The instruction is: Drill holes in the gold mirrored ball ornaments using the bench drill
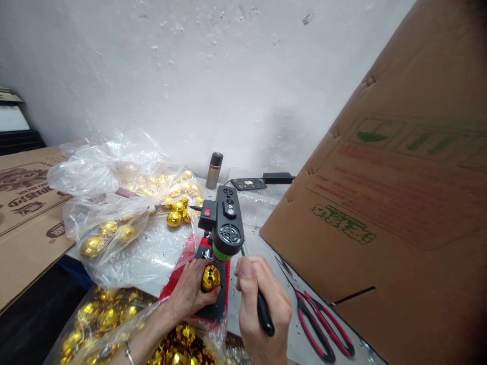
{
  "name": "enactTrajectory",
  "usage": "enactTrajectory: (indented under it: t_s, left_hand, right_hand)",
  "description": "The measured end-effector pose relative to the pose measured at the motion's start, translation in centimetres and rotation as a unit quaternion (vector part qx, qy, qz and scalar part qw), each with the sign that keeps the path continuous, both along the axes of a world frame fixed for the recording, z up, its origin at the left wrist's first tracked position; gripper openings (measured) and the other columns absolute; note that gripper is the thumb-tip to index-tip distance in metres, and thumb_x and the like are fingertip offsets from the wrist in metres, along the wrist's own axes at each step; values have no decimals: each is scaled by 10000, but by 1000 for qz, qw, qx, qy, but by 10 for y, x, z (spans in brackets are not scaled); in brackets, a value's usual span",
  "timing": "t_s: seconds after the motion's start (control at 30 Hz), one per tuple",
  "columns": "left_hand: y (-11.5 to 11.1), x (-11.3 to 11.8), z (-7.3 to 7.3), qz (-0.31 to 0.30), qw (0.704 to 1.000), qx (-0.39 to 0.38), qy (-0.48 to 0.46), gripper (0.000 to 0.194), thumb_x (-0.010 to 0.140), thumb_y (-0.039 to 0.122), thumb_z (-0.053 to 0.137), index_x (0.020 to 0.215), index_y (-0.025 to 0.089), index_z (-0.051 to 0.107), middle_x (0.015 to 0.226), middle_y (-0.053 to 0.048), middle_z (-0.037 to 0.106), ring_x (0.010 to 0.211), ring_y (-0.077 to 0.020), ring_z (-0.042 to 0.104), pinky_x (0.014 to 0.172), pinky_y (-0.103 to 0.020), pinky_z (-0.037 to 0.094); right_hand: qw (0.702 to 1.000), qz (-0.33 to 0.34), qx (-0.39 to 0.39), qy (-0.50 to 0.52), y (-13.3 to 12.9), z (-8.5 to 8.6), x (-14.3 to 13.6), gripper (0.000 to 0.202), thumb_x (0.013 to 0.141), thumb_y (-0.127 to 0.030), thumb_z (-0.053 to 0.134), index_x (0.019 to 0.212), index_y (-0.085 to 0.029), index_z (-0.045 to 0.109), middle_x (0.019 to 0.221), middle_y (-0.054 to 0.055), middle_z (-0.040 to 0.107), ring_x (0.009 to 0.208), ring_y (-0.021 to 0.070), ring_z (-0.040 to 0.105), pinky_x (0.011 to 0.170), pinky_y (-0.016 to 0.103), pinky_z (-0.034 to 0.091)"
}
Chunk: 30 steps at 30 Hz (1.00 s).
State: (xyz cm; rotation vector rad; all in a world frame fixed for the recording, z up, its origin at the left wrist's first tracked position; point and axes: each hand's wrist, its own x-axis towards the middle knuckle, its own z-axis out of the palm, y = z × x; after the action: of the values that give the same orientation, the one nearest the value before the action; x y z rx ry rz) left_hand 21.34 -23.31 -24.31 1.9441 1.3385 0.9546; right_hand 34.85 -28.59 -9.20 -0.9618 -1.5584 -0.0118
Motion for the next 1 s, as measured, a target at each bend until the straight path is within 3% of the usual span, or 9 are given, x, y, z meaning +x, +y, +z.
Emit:
enactTrajectory:
  t_s: [0.17, 0.3, 0.5, 1.0]
  left_hand:
    - [2, 3, -7, -1, 1000, -21, 10, 417, 756, 385, 762, 1115, 199, 660, 1071, -109, 731, 1025, -349, 658, 937, -502, 504]
    - [0, 3, -5, -2, 999, -32, 8, 381, 758, 395, 761, 1071, 208, 650, 1025, -96, 713, 1010, -347, 646, 935, -496, 500]
    - [0, 4, -5, -5, 999, -40, 11, 379, 740, 357, 779, 1068, 217, 650, 1034, -89, 699, 1012, -346, 637, 941, -494, 495]
    - [1, 6, -11, 2, 999, -42, 16, 423, 721, 316, 773, 1113, 208, 655, 1097, -106, 704, 1040, -343, 624, 939, -489, 495]
  right_hand:
    - [1000, 6, 13, -5, -2, -10, 2, 261, 1045, -80, 449, 832, -226, 486, 710, -53, 494, 584, 66, 526, 547, 178, 426]
    - [1000, 12, 12, -10, -2, -32, 3, 241, 1029, -47, 436, 875, -217, 511, 762, -26, 539, 618, 81, 559, 560, 203, 439]
    - [997, -13, 69, 11, 2, -64, -2, 272, 1002, -60, 436, 792, -222, 496, 750, -10, 565, 604, 107, 567, 544, 245, 442]
    - [988, -55, 92, 106, 8, -69, -19, 331, 1029, -111, 452, 719, -221, 494, 701, -31, 543, 561, 104, 527, 533, 264, 395]
